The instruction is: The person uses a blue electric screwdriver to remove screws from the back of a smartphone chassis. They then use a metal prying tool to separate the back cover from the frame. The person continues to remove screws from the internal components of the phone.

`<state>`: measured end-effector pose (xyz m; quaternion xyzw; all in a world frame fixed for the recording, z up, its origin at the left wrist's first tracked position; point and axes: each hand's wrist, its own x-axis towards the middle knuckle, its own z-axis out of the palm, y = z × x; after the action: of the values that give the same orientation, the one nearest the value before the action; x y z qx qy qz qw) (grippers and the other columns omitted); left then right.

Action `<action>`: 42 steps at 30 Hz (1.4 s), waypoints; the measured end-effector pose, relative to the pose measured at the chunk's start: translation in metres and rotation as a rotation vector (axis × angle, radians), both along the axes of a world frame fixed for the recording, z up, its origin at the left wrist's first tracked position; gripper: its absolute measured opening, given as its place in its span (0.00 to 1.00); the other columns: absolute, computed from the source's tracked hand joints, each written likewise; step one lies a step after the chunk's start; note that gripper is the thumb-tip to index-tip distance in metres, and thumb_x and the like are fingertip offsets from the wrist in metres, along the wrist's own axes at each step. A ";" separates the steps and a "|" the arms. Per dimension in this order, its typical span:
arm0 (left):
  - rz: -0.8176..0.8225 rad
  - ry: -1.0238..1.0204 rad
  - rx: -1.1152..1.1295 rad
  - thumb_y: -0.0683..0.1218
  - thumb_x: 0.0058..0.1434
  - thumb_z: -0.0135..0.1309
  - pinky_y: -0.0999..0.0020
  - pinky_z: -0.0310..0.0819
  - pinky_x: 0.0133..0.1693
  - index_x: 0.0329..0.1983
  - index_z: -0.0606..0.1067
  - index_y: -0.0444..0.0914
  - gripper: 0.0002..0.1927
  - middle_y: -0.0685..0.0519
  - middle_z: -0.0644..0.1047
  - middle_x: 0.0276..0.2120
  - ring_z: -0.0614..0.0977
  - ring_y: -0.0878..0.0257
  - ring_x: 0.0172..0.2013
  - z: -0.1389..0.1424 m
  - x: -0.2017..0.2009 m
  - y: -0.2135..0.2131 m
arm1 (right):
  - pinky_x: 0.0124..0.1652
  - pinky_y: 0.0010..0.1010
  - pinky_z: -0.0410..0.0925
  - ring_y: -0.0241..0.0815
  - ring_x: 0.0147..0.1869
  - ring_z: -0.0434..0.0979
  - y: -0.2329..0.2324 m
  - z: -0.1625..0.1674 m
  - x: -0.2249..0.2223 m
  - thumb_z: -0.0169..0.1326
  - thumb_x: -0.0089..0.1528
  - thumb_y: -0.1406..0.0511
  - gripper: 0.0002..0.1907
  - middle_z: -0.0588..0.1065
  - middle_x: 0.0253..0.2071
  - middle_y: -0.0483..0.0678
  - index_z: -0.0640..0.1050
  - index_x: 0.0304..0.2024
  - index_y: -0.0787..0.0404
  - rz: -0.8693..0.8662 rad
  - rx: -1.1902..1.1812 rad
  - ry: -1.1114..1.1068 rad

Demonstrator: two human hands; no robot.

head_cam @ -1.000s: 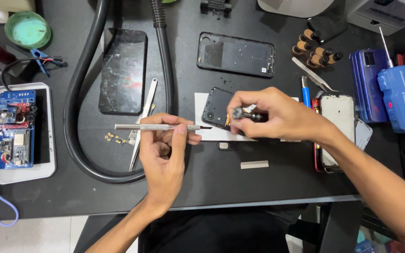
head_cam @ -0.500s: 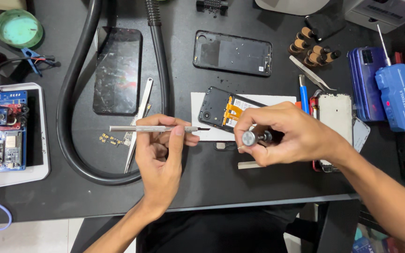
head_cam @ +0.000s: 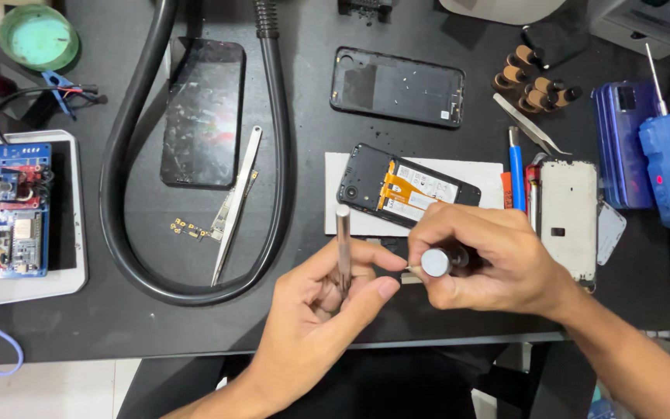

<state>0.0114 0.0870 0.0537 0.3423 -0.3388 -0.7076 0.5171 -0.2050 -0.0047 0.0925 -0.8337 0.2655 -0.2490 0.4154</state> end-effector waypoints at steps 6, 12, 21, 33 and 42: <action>0.127 -0.223 -0.122 0.35 0.62 0.62 0.79 0.56 0.30 0.45 0.80 0.31 0.09 0.62 0.66 0.29 0.63 0.76 0.28 0.005 -0.006 0.002 | 0.35 0.23 0.72 0.34 0.34 0.78 0.007 -0.004 -0.003 0.63 0.53 0.73 0.12 0.77 0.33 0.45 0.76 0.38 0.66 -0.022 -0.067 -0.019; 0.155 -0.263 -0.111 0.35 0.61 0.64 0.79 0.55 0.27 0.30 0.73 0.31 0.10 0.59 0.73 0.30 0.61 0.76 0.26 0.001 -0.009 0.003 | 0.31 0.23 0.71 0.35 0.32 0.78 0.011 -0.005 -0.003 0.66 0.54 0.70 0.12 0.78 0.31 0.46 0.77 0.37 0.66 0.001 -0.137 0.002; 0.027 -0.085 -0.033 0.36 0.67 0.59 0.80 0.54 0.29 0.43 0.78 0.31 0.04 0.61 0.70 0.27 0.63 0.77 0.27 0.000 -0.003 0.005 | 0.31 0.21 0.68 0.33 0.33 0.77 0.017 -0.001 -0.011 0.61 0.53 0.70 0.13 0.79 0.33 0.51 0.78 0.40 0.68 -0.110 0.010 -0.135; -0.118 0.289 0.148 0.43 0.72 0.52 0.76 0.56 0.31 0.45 0.74 0.31 0.08 0.61 0.66 0.26 0.62 0.74 0.26 -0.006 0.001 -0.007 | 0.53 0.50 0.81 0.57 0.50 0.85 0.051 -0.013 -0.032 0.55 0.69 0.70 0.06 0.72 0.45 0.49 0.72 0.48 0.61 -0.334 -0.124 -0.547; -0.173 0.442 0.180 0.47 0.75 0.49 0.72 0.56 0.32 0.43 0.72 0.32 0.11 0.59 0.61 0.23 0.61 0.71 0.25 -0.007 0.001 -0.011 | 0.46 0.49 0.80 0.47 0.42 0.86 0.061 -0.017 -0.046 0.54 0.67 0.66 0.09 0.73 0.46 0.49 0.70 0.47 0.62 -0.296 -0.010 -0.613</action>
<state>0.0124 0.0755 0.0471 0.1939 -0.1813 -0.8340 0.4837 -0.2506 0.0564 0.0759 -0.6745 0.2454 -0.5470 0.4309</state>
